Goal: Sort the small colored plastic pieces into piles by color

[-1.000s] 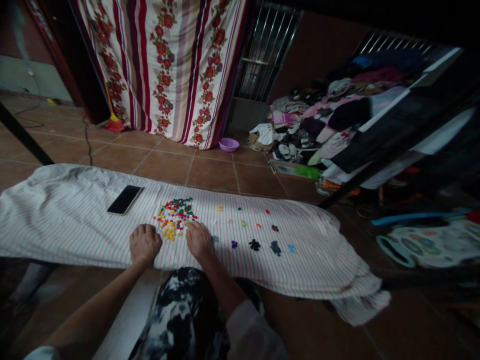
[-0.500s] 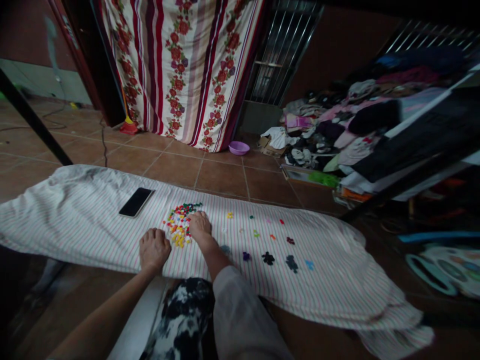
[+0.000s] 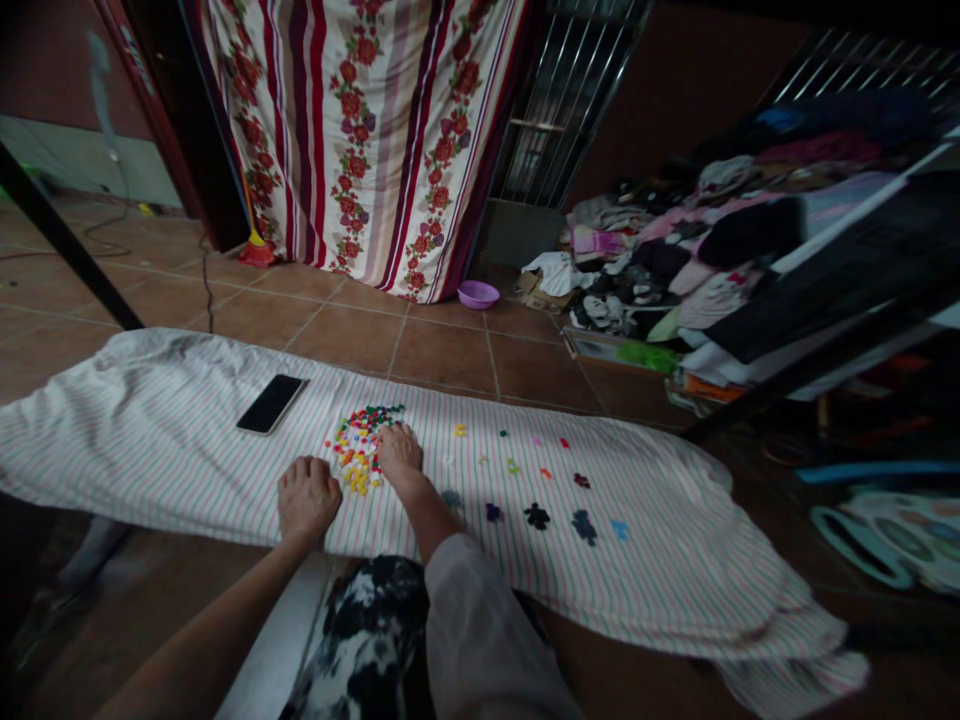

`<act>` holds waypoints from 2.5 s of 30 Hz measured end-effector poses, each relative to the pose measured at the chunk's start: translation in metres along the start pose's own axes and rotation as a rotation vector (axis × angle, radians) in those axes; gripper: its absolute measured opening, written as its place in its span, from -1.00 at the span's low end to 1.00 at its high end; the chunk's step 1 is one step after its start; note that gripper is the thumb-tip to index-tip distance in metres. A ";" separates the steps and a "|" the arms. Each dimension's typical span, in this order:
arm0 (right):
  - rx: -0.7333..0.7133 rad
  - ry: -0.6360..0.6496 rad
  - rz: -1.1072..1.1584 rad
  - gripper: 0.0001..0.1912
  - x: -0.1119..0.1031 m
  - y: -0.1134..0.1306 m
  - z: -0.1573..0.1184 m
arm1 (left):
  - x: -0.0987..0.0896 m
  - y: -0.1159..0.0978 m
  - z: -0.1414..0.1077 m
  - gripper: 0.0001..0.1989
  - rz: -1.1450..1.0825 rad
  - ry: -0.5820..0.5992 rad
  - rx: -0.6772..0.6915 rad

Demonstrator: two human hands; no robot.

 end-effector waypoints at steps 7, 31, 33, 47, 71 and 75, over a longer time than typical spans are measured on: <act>0.005 0.072 -0.065 -0.76 -0.001 0.008 0.001 | 0.001 0.000 0.000 -0.87 0.032 -0.013 0.001; 0.077 -0.176 0.237 -0.84 -0.015 -0.001 -0.058 | 0.001 0.001 -0.002 -0.74 0.037 0.017 -0.008; 0.067 -0.190 0.260 -0.84 -0.014 -0.008 -0.072 | 0.001 0.002 -0.002 -0.72 0.034 0.032 -0.015; 0.200 -0.563 0.439 -0.77 -0.040 -0.132 -0.150 | -0.012 -0.005 -0.006 -0.63 0.054 0.134 -0.050; 0.837 -0.642 0.286 -0.76 -0.096 -0.339 -0.175 | -0.010 -0.007 -0.003 -0.65 0.054 0.159 -0.102; 0.858 -0.664 0.304 -0.73 -0.092 -0.349 -0.172 | -0.009 -0.007 -0.003 -0.67 0.056 0.154 -0.105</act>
Point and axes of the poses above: each hand's wrist, its own z-axis towards the middle knuckle, its own x-axis out of the palm, y = z × x, the point moved 3 cm from there along z, towards the middle knuckle, and after that the axes turned 2 degrees about -x, right-handed, at the moved point
